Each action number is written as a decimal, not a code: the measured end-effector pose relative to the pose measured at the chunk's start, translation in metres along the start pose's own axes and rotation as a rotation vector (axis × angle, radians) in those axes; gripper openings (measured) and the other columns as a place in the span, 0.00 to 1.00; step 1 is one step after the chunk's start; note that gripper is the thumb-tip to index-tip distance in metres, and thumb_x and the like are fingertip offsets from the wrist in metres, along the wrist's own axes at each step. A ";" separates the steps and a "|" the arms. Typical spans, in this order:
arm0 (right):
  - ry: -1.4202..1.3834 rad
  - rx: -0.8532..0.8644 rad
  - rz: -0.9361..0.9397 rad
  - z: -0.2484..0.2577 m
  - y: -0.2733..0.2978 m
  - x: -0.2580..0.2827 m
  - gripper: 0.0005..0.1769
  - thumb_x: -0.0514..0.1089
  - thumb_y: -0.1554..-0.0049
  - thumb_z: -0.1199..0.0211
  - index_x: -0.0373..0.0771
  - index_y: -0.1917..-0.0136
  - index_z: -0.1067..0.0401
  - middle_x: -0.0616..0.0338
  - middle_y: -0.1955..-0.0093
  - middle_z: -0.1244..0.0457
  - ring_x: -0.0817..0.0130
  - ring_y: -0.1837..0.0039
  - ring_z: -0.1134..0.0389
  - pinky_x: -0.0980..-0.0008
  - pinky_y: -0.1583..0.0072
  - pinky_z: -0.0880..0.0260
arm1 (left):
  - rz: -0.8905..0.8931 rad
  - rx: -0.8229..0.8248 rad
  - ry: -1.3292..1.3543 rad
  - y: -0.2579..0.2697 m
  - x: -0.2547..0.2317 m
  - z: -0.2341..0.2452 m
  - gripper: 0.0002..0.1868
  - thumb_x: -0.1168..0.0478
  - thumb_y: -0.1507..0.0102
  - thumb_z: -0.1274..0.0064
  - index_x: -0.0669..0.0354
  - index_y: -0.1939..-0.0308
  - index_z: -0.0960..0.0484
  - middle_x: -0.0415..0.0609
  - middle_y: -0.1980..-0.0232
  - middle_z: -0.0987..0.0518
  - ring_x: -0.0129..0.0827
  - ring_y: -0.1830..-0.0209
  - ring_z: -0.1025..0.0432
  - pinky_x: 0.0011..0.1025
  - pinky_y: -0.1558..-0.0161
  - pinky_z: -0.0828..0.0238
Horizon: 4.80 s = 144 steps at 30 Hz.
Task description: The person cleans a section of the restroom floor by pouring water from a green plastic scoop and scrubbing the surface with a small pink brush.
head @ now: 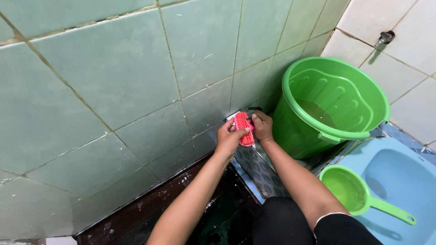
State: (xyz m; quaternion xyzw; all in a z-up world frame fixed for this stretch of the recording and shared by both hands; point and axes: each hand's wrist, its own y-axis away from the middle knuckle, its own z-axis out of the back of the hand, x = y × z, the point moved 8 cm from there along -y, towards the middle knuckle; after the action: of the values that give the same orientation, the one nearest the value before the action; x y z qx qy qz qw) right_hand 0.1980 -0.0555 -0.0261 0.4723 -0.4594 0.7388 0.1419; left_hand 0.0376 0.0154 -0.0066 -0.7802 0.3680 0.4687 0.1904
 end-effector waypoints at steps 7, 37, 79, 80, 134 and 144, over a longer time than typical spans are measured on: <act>-0.006 -0.006 0.004 0.000 0.000 0.003 0.16 0.45 0.39 0.46 0.32 0.65 0.36 0.61 0.68 0.45 0.73 0.63 0.44 0.69 0.58 0.42 | -0.041 -0.011 -0.033 0.013 -0.001 0.001 0.33 0.72 0.44 0.38 0.71 0.34 0.27 0.55 0.48 0.17 0.33 0.55 0.20 0.30 0.54 0.21; 0.358 0.997 0.061 -0.221 0.097 0.161 0.22 0.56 0.40 0.39 0.38 0.41 0.28 0.48 0.50 0.29 0.53 0.46 0.27 0.57 0.47 0.28 | 0.239 -0.264 -0.331 0.163 -0.058 0.268 0.19 0.63 0.39 0.44 0.68 0.45 0.22 0.53 0.56 0.16 0.33 0.60 0.21 0.29 0.60 0.24; 0.623 1.209 -0.080 -0.407 0.374 0.013 0.26 0.54 0.43 0.37 0.43 0.34 0.31 0.46 0.38 0.35 0.46 0.36 0.33 0.51 0.36 0.32 | 0.653 -0.589 -1.834 0.298 0.121 0.531 0.42 0.41 0.29 0.62 0.41 0.17 0.63 0.61 0.55 0.19 0.45 0.69 0.21 0.48 0.73 0.24; 0.614 1.201 -0.054 -0.406 0.372 0.017 0.26 0.54 0.42 0.37 0.44 0.34 0.30 0.46 0.39 0.34 0.46 0.37 0.32 0.51 0.36 0.32 | 0.759 -0.680 -1.796 0.310 0.109 0.546 0.39 0.43 0.26 0.63 0.41 0.16 0.63 0.59 0.55 0.19 0.44 0.69 0.20 0.48 0.74 0.23; 0.773 1.567 -0.063 -0.399 0.381 0.023 0.66 0.54 0.55 0.21 0.41 0.16 0.60 0.49 0.13 0.74 0.45 0.14 0.72 0.50 0.19 0.65 | 0.563 -0.380 -1.628 0.268 0.135 0.486 0.50 0.42 0.41 0.45 0.25 0.20 0.58 0.55 0.49 0.17 0.47 0.54 0.19 0.44 0.54 0.22; 0.737 1.549 -0.049 -0.394 0.376 0.028 0.66 0.55 0.55 0.21 0.40 0.18 0.59 0.50 0.13 0.73 0.47 0.14 0.70 0.53 0.19 0.64 | 0.858 -0.995 -1.498 0.351 0.071 0.576 0.51 0.40 0.33 0.53 0.45 0.16 0.68 0.56 0.58 0.15 0.46 0.64 0.18 0.45 0.65 0.21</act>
State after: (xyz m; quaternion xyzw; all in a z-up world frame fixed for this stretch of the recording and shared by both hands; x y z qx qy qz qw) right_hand -0.2816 0.0567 -0.2598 0.1756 0.2604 0.9472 -0.0644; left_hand -0.5473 0.1266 -0.3326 -0.0748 0.1653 0.9701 -0.1609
